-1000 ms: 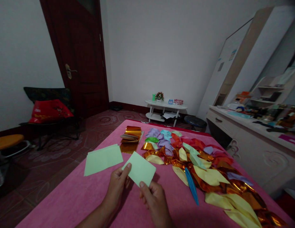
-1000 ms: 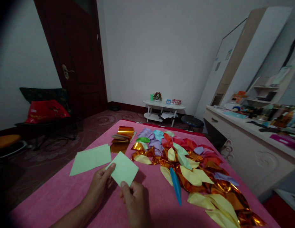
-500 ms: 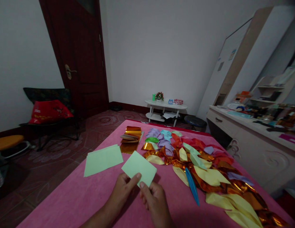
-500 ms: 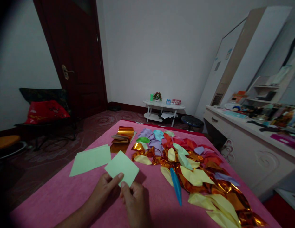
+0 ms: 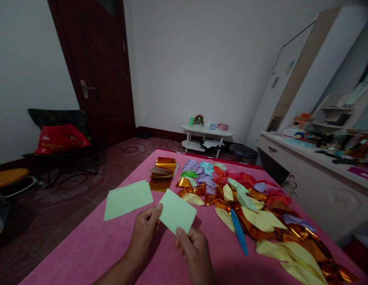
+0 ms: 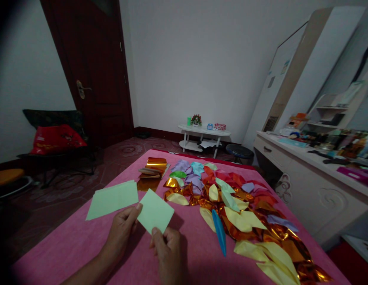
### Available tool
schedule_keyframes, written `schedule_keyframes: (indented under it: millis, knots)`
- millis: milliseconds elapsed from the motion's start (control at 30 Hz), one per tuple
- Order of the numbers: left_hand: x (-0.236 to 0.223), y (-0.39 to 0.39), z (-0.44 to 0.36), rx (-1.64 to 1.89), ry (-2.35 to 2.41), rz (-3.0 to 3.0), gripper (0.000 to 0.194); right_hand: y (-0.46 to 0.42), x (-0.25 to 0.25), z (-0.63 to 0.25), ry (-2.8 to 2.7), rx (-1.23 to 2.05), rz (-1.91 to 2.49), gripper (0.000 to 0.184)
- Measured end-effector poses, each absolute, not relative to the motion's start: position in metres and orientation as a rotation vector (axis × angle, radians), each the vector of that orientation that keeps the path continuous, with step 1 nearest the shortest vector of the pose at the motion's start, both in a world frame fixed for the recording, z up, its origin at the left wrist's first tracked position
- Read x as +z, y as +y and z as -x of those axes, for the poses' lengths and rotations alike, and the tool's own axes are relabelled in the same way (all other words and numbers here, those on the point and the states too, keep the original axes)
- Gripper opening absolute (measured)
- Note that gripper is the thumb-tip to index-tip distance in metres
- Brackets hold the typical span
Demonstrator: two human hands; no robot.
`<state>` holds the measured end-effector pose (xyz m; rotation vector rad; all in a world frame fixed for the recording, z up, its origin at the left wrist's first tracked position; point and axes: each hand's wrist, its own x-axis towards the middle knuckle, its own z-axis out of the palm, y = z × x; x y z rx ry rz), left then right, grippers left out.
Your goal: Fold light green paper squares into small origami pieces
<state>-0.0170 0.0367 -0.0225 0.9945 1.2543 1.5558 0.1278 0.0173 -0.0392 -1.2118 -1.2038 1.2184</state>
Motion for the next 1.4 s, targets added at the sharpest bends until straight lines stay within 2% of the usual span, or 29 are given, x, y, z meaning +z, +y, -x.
schedule_keyframes:
  millis: [100,433,733,867,967,1067,1167,1400]
  knots:
    - [-0.021,0.032,0.012,1.446,1.174,-1.007,0.047,0.019,-0.035,-0.129,-1.104,1.301,1.184,0.049]
    - [-0.03,0.023,-0.006,1.296,0.963,-1.089,0.047,0.02,-0.045,-0.132,-1.055,1.276,1.137,0.041]
    - [-0.013,0.028,0.007,1.373,1.234,-1.123,0.051,0.025,-0.04,-0.14,-1.004,1.227,1.112,0.044]
    - [-0.017,0.032,0.013,1.457,1.209,-0.978,0.049,0.025,-0.035,-0.136,-1.139,1.296,1.084,0.045]
    - [-0.02,0.032,0.011,1.507,1.13,-0.89,0.04,0.021,-0.032,-0.131,-1.29,1.344,1.071,0.049]
    - [-0.022,0.028,0.003,1.359,0.986,-1.047,0.038,0.019,-0.034,-0.129,-1.349,1.333,1.061,0.051]
    - [-0.025,0.025,-0.004,1.203,0.96,-1.167,0.046,0.021,-0.037,-0.13,-1.339,1.311,1.055,0.053]
    - [-0.022,0.03,0.005,1.243,1.116,-1.133,0.047,0.024,-0.037,-0.133,-1.272,1.269,1.207,0.051]
